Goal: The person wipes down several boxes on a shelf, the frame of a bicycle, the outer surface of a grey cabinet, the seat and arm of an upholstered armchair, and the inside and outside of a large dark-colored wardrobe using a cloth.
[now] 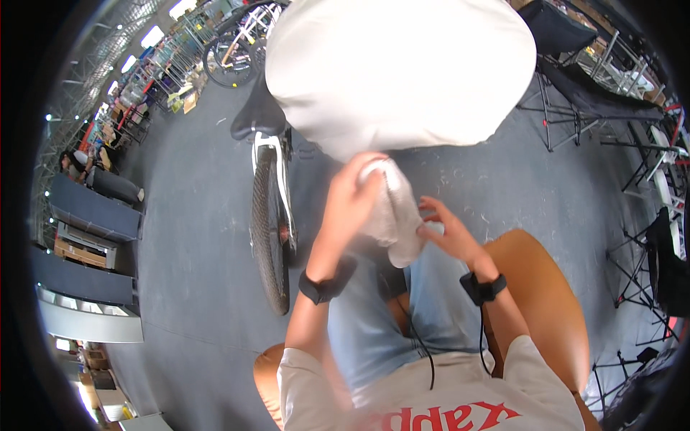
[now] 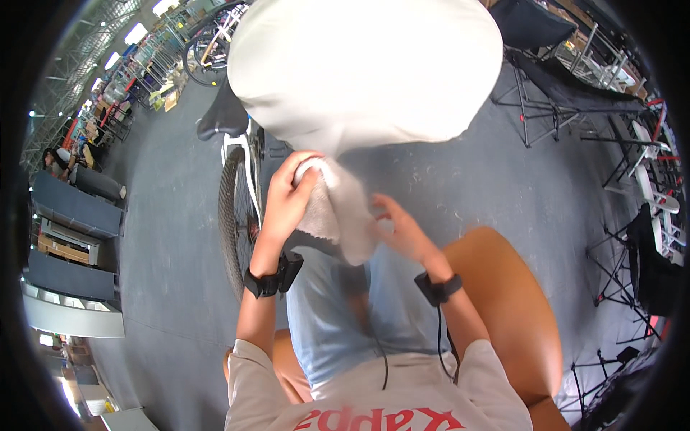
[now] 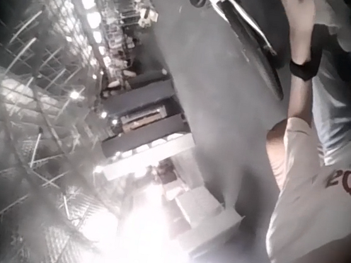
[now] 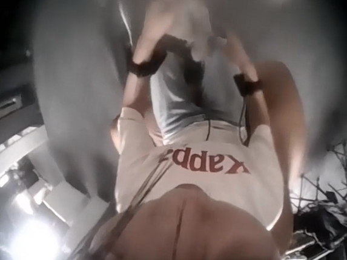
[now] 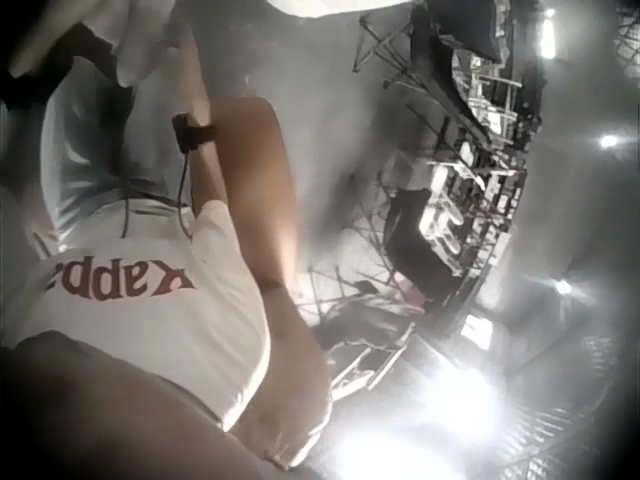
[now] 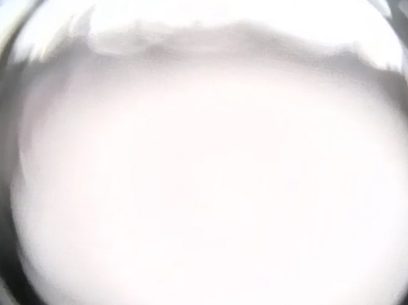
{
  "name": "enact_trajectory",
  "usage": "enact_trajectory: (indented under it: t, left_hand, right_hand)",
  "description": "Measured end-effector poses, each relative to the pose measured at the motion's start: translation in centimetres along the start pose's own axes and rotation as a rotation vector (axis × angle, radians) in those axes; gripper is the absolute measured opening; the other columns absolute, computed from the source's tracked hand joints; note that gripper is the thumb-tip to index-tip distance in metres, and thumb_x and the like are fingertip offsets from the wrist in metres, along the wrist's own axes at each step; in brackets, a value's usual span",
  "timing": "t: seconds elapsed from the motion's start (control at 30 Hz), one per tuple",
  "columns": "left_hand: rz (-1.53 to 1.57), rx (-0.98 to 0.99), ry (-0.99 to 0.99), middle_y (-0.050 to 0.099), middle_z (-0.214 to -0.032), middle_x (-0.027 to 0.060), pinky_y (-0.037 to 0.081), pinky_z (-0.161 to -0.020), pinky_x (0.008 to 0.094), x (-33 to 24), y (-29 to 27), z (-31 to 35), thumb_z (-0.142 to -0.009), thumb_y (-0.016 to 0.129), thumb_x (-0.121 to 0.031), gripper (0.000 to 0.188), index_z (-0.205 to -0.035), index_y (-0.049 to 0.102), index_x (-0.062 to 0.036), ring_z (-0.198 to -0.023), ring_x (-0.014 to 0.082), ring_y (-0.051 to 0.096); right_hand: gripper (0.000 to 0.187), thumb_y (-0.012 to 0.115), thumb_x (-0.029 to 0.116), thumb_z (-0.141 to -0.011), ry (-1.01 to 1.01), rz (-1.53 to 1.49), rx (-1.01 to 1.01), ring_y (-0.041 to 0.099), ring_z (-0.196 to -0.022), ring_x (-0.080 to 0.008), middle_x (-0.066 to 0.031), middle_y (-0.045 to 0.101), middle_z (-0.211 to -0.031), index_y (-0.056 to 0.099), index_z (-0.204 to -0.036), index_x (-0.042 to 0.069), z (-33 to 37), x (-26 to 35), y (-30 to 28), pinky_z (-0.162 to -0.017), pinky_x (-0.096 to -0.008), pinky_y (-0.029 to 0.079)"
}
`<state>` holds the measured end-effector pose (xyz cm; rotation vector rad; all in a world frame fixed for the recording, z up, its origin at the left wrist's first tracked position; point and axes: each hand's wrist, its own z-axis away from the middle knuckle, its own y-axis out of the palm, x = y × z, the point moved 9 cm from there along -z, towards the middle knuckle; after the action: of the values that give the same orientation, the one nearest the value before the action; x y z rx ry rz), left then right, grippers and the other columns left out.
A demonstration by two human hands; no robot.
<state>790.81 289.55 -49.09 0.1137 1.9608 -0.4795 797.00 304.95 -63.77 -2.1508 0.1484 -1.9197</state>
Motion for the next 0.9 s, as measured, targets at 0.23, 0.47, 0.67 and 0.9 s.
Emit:
enact_trajectory:
  t: [0.23, 0.47, 0.67, 0.9]
  left_hand:
    - [0.038, 0.09, 0.122, 0.061, -0.095, 0.0071, 0.043, -0.082, 0.0245, -3.7, 0.9, -10.3, -0.083, 0.051, 0.0, 0.022, -0.104, 0.056, 0.0021, -0.09, 0.0117, 0.055]
    - [0.07, -0.007, 0.029, 0.062, -0.097, 0.0114, 0.045, -0.077, 0.0249, -3.6, -4.1, -19.1, -0.081, 0.055, 0.001, 0.024, -0.105, 0.056, 0.0026, -0.087, 0.015, 0.059]
    - [-0.081, 0.269, -0.076, 0.057, -0.11, 0.0055, 0.042, -0.074, 0.0204, -14.1, -5.6, -29.3, -0.082, 0.049, 0.003, 0.035, -0.117, 0.05, -0.0001, -0.087, 0.0085, 0.055]
    - [-0.52, -0.001, -0.037, 0.057, -0.071, 0.019, 0.042, -0.056, 0.0401, -9.0, -4.5, -39.1, -0.085, 0.051, -0.018, 0.023, -0.104, 0.058, -0.0049, -0.06, 0.0327, 0.055]
  right_hand:
    - [0.081, 0.064, 0.005, -0.081, 0.085, -0.378, -0.069, 0.045, -0.116, -0.0206, -0.0132, 0.038, -0.135, 0.012, -0.142, 0.005, -7.5, -3.0, -0.8, -0.096, -0.0346, 0.038]
    - [0.068, 0.061, 0.004, -0.082, 0.026, -0.653, -0.035, 0.036, -0.125, -0.0196, -0.0081, 0.037, -0.136, 0.023, -0.139, 0.004, -15.1, 5.6, -5.7, -0.102, -0.0346, 0.031]
    - [0.043, 0.052, 0.006, -0.088, -0.064, 0.023, -0.431, 0.049, -0.113, -0.0255, -0.0137, 0.05, -0.123, 0.042, -0.128, -0.001, -18.4, 24.6, -18.0, -0.096, -0.0357, 0.036]
    - [0.041, 0.06, 0.026, -0.086, -0.159, 0.216, -0.85, 0.053, -0.093, -0.0253, -0.0166, 0.056, -0.102, 0.054, -0.111, -0.006, -27.6, 31.5, -28.8, -0.084, -0.0341, 0.041]
